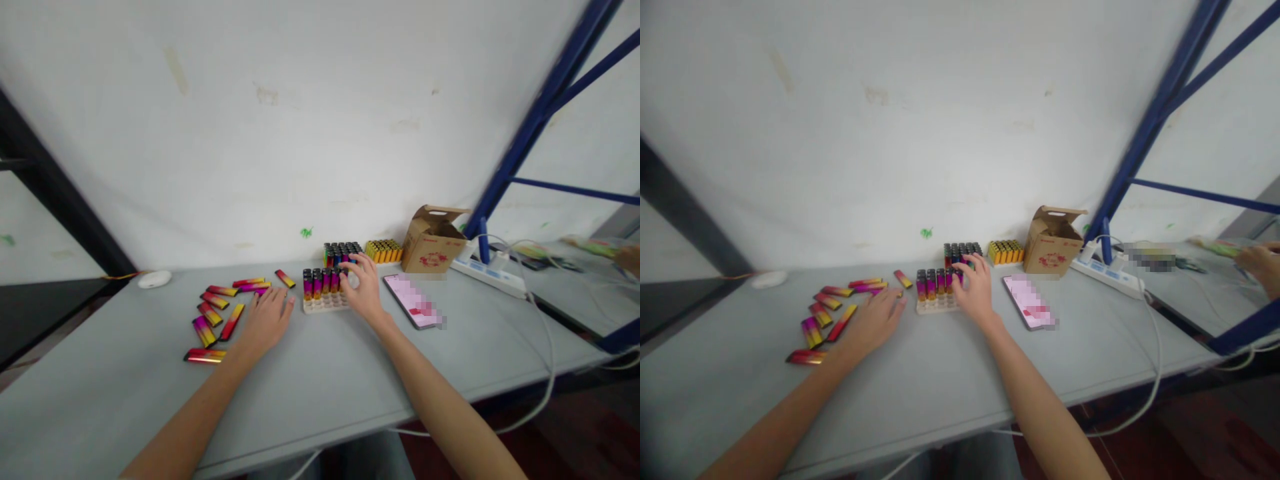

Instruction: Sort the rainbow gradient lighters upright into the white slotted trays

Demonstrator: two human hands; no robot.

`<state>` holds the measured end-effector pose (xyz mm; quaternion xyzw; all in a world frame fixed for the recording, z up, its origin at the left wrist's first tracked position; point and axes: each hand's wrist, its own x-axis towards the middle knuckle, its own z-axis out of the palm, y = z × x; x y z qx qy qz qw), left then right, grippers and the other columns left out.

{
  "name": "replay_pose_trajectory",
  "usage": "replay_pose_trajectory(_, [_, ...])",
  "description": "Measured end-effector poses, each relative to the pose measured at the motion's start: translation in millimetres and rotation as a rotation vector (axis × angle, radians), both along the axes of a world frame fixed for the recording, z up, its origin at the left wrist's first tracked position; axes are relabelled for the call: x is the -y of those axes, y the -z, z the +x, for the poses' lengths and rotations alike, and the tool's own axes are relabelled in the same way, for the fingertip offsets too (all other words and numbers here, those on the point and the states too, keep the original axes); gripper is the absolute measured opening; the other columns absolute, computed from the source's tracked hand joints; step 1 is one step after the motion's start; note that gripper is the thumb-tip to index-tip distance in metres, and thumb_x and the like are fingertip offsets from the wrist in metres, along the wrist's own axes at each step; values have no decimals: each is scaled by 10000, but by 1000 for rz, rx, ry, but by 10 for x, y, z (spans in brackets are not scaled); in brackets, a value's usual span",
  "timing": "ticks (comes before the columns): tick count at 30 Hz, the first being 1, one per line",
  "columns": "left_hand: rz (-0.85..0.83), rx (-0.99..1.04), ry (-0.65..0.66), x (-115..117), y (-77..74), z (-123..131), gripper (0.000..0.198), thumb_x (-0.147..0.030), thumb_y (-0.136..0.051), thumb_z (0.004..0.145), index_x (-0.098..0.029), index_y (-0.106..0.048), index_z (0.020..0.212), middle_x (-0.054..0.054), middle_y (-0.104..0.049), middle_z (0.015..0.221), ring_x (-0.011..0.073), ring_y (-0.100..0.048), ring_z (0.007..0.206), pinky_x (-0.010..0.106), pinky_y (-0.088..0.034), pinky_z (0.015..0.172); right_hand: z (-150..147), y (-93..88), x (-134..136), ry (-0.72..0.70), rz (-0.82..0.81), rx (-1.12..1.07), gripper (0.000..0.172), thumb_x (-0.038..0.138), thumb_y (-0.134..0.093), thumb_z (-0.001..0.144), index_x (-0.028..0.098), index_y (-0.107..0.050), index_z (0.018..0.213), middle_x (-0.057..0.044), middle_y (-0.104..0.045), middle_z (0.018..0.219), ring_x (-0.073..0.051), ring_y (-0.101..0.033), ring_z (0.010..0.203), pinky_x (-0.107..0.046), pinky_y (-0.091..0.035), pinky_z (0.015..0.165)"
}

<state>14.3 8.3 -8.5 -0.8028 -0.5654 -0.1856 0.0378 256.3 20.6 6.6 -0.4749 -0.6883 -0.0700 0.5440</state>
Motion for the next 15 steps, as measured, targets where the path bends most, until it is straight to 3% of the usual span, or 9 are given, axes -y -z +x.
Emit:
replay_pose_trajectory(4, [76,-32,-49,-20,12,-18,410,-309,-354,945,-111,-592,1215,197,-530,1372,332,-417,1324,532,-306,1086,109,-27,-30,23,7,-61,204,200,-566,810,230,-708,954,-90,-607,1106,-269,-502,1145,-508,-380,1042])
replay_pose_trajectory(8, [38,-49,-55,-41,-16,-102,367,-205,-390,905,-169,-636,1176,158,-610,1283,351,-443,1292,598,-283,1066,92,31,-48,32,1,-47,200,199,-560,808,216,-708,941,-98,-608,1083,-275,-493,1143,-499,-381,1036])
replay_pose_trajectory(15, [-44,60,40,-62,-110,-161,329,-172,-439,871,-232,-702,1059,103,-669,1018,272,-608,1010,427,-436,925,92,53,-62,76,-18,-96,192,201,-545,807,212,-705,912,-100,-607,1053,-262,-540,1063,-473,-407,989])
